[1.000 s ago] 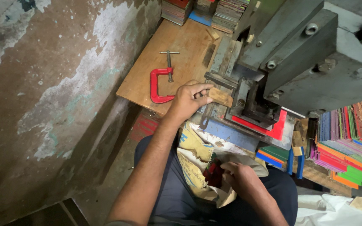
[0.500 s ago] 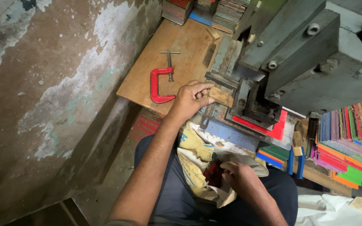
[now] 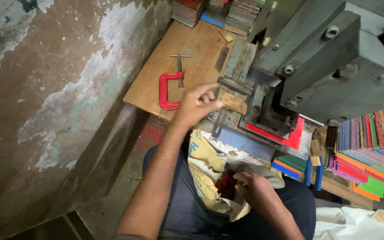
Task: The person positions a small wooden block on the bed of a heavy machine and secures it with a red G-clamp, tightening the clamp screw by hand. They then adjust the block and machine parts, operate the machine, and later loosen and reposition the clamp while handling a red L-shaped piece.
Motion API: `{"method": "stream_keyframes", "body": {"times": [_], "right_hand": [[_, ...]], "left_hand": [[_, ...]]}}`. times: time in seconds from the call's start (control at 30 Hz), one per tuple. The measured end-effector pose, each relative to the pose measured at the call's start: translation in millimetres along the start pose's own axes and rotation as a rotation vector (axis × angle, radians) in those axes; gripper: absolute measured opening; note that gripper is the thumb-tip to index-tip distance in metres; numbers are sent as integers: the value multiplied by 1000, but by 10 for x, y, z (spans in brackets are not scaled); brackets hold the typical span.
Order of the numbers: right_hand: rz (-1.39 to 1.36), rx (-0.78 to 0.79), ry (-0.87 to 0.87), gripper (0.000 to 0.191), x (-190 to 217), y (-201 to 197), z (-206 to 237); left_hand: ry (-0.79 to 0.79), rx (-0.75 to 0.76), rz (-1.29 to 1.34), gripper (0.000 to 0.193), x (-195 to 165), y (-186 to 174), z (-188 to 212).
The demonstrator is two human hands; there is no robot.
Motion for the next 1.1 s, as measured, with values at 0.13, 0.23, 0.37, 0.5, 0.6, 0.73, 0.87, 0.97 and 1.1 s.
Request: {"method": "stream_keyframes", "body": {"times": [0.13, 0.23, 0.37, 0.5, 0.6, 0.73, 0.87, 0.97, 1.1], "right_hand": [[-31, 33, 52, 32, -95, 29, 37], [-49, 21, 11, 31, -108, 33, 56], [-82, 78, 57, 35, -28, 70, 40], [-94, 82, 43, 32, 50, 33, 37], [-120, 30, -8, 31, 58, -36, 45], [-67, 109, 76, 36, 87, -121, 31], [-182, -38, -160, 32, 302, -514, -54], [-197, -81, -77, 33, 509, -1031, -148], [-84, -317, -44, 24, 1003, -1755, -425]], "left_hand": [[28, -372, -192, 38, -31, -535, -48], [-172, -523, -792, 38, 2, -921, -43], [-175, -543, -1039, 51, 253, -1024, -56], [-187, -556, -1149, 49, 521, -1090, -273], [-223, -488, -1123, 28, 625, -1188, -423], [-315, -575, -758, 28, 617, -1439, -306], [-304, -620, -82, 18, 547, -1527, -7], [-67, -600, 203, 16, 355, -1433, 119], [173, -448, 550, 25, -5, -1063, 50]]}}
Point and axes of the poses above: each hand's wrist, its own z-axis away from the middle knuckle, its own y-axis out of the palm, x = y × z, the point moved 2 cm from there along -z, towards the middle knuckle, and after that the axes turned 13 degrees about z, right-handed, at the moved point
